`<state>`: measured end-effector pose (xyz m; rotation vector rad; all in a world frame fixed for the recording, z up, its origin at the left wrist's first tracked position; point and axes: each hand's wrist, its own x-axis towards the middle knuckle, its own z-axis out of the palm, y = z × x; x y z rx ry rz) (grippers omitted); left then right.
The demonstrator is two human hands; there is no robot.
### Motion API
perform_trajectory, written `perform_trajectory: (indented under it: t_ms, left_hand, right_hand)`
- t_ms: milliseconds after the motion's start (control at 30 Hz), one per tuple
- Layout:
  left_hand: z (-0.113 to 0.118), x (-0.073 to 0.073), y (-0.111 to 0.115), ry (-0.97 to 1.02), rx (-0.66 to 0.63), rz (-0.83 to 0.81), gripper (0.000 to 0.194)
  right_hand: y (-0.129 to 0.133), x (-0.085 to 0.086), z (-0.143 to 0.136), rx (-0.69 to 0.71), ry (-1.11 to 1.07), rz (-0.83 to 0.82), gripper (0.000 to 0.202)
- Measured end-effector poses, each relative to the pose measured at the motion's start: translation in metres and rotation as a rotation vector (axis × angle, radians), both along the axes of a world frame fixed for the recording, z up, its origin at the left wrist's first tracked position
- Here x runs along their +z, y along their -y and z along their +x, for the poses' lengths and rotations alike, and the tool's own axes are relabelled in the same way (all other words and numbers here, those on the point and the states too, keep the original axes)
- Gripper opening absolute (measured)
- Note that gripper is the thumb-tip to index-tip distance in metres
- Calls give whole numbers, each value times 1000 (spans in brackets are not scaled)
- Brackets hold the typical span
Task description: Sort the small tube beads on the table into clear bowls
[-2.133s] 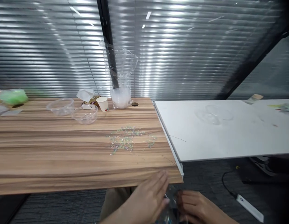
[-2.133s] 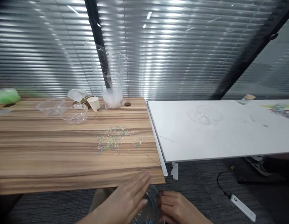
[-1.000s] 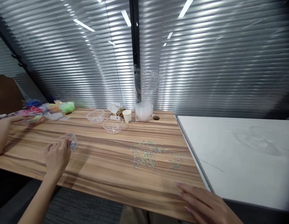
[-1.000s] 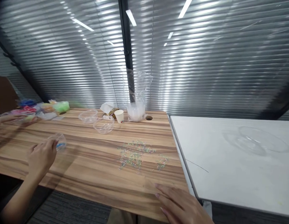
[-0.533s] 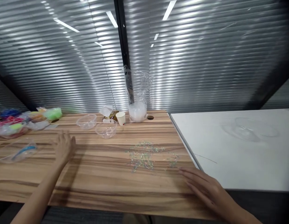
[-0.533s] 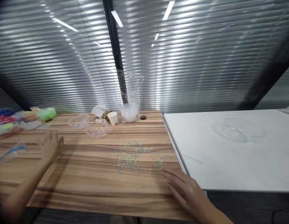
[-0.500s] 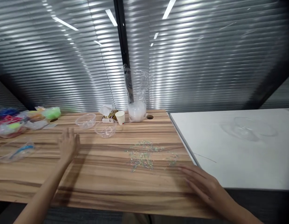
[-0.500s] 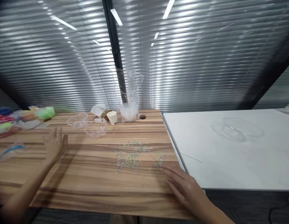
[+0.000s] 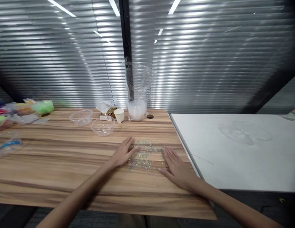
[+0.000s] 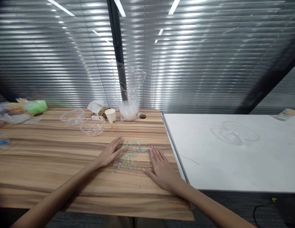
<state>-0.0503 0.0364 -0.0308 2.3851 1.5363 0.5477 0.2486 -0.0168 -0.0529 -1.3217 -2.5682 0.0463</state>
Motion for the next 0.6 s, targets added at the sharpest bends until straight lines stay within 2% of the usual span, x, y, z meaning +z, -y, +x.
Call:
perform_trajectory:
  t_ms: [133, 400, 500, 600]
  left_hand:
    - [-1, -6, 4, -51, -90, 13, 68]
    - [-15, -5, 6, -148, -123, 12, 68]
    - [-22, -2, 5, -82, -96, -16, 63]
    - [-30, 4, 2, 64, -131, -55, 55]
  right_hand:
    - [-24, 11, -33, 58, -16, -73, 82]
    - [-73, 20, -89, 220, -41, -147, 84]
    - [-88, 22, -100, 299, -106, -128, 80]
    - [-93, 25, -105, 430, -152, -82, 70]
